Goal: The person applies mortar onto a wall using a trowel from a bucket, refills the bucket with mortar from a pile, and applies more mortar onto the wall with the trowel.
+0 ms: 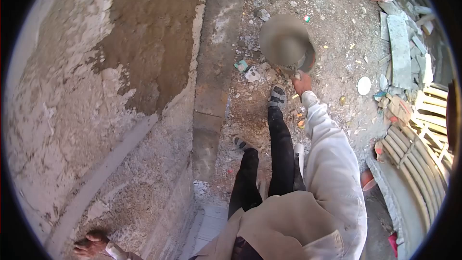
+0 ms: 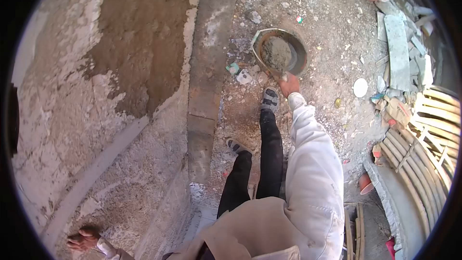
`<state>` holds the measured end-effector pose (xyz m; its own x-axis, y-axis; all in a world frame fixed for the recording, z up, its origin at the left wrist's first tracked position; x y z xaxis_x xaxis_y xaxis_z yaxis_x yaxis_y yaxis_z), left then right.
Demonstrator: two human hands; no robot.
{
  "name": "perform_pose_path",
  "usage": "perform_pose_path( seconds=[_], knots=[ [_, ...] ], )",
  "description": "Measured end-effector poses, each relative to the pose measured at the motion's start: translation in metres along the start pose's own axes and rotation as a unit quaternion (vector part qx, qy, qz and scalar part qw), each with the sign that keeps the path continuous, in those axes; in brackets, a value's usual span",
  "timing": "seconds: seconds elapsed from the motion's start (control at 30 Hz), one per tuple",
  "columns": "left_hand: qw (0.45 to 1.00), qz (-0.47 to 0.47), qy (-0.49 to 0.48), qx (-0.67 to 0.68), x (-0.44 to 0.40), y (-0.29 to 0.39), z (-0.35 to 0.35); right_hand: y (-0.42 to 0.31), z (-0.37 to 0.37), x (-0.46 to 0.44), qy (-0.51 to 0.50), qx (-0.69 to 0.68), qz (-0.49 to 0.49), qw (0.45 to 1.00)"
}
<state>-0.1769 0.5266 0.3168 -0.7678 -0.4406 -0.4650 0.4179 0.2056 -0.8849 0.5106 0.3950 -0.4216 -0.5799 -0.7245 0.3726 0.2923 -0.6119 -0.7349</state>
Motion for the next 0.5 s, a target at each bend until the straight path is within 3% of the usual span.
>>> perform_pose_path(
  seconds=[0.1,0.17,0.23,0.3,0.43,0.5],
  knots=[
    [0.996,0.062,-0.059,0.013,-0.003,-0.019,0.012,-0.014,0.01,0.055,0.02,-0.209,-0.095,0.973],
    [0.983,0.104,-0.089,0.122,0.003,-0.037,0.02,-0.078,0.035,0.111,0.028,-0.296,-0.096,0.95],
    [0.978,0.165,-0.061,0.108,0.026,-0.07,0.039,-0.146,0.057,0.171,0.03,-0.393,-0.105,0.913],
    [0.974,0.198,-0.053,0.093,0.055,-0.124,0.054,-0.191,0.069,0.219,0.067,-0.46,-0.029,0.885],
    [0.968,0.247,-0.016,0.049,0.11,-0.218,0.071,-0.293,0.064,0.32,0.17,-0.45,0.029,0.876],
    [0.972,0.227,0.025,0.048,0.112,-0.241,0.091,-0.329,0.039,0.353,0.238,-0.451,0.047,0.859]
  ],
)
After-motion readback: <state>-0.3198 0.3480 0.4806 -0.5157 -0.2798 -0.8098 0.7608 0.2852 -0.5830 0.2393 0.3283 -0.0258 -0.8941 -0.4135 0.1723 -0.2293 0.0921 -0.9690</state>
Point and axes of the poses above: each hand's wrist, its own x-axis away from the middle knuckle, its own z-axis out of the back of the hand, y = z × x, the point moved 9 cm from there along -x, towards the middle knuckle, and after that the axes turned 11 degrees about -x, right-handed, at the moved point
